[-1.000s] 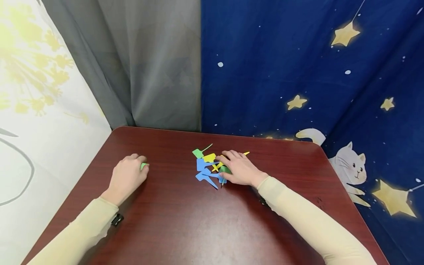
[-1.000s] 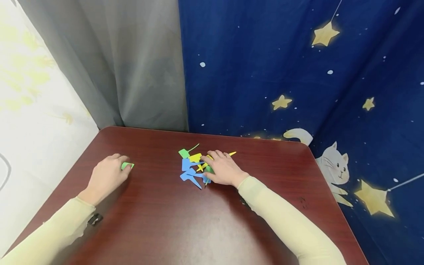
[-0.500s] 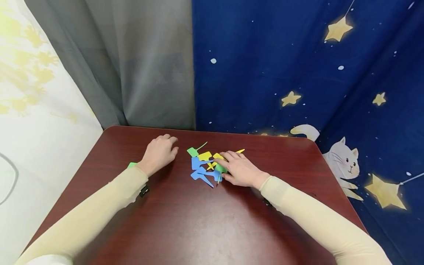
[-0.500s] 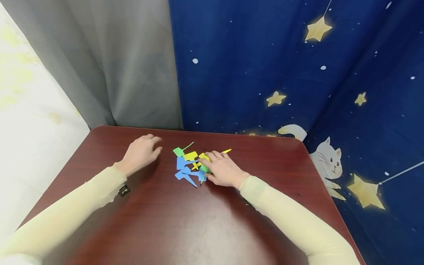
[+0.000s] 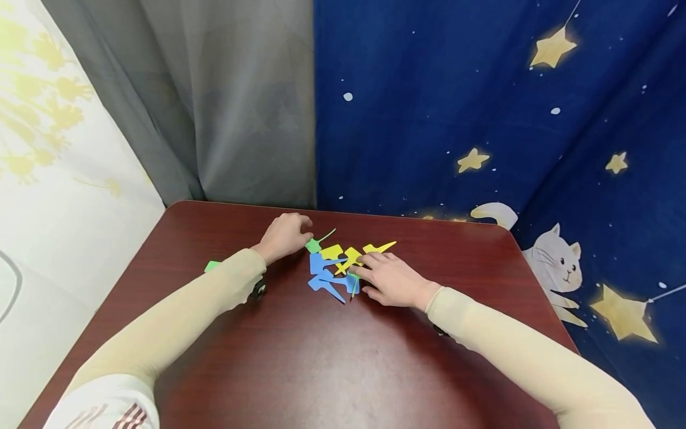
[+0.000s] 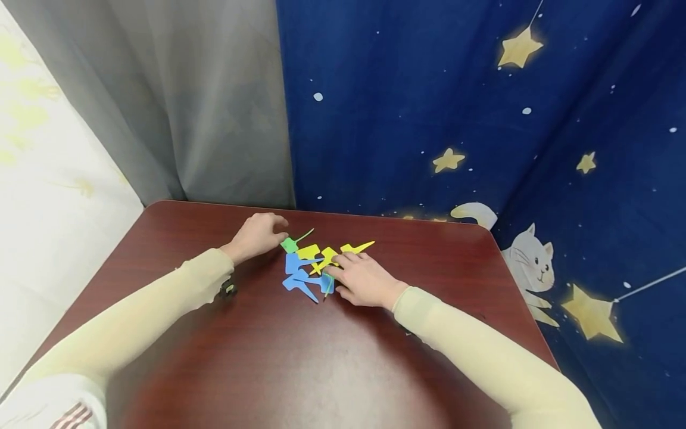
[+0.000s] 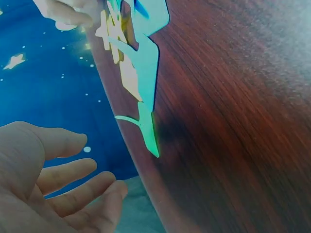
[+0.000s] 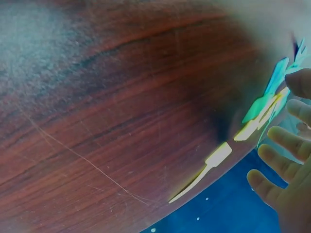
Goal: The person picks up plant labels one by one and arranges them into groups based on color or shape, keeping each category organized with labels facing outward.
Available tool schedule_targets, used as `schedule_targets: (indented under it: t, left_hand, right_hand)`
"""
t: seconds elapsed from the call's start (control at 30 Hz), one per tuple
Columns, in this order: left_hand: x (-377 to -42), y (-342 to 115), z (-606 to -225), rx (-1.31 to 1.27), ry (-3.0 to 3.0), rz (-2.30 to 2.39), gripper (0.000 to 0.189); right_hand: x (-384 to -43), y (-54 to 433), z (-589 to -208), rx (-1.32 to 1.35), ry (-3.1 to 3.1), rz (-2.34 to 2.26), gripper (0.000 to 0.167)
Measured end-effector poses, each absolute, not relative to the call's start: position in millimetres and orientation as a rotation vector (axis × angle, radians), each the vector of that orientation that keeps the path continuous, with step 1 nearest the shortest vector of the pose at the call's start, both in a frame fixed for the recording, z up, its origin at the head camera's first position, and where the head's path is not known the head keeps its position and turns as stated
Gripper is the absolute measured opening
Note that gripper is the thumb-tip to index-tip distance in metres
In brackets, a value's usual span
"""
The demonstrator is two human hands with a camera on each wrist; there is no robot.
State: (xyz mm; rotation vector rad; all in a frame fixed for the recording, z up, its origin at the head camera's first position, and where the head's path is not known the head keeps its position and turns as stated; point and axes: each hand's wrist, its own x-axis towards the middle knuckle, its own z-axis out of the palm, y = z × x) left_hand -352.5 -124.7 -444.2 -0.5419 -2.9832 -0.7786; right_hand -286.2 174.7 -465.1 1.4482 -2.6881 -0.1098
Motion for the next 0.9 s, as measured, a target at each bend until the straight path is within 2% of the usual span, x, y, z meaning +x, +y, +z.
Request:
schedule_targets:
  t: [0.2, 0.6, 0.77, 0.9]
  left_hand:
    - [-364.7, -108.5, -448.3, -0.593, -2.996, -0.762, 0.033]
    - [-385.4, -85.3, -460.5, -0.499, -3.039, -0.726, 0.030]
    - [-395.5, -74.2, -469.3, -0.464, -3.048, -0.707, 0.019]
    - [-400.9, -67.1, -474.1, -0.469, -3.063, -0.682, 0.026]
  right_hand:
    - [-276.4, 175.3, -466.6, 1.469, -2.683, -0.137, 0.052]
    - [-273.2, 172.4, -477.0, 1.495, -2.616, -0.203, 0.049]
    - [-270.5, 173.4, -482.3, 1.499, -2.568, -0.186, 0.049]
    - [-269.8, 173.7, -485.2, 1.474, -2.548, -0.173, 0.048]
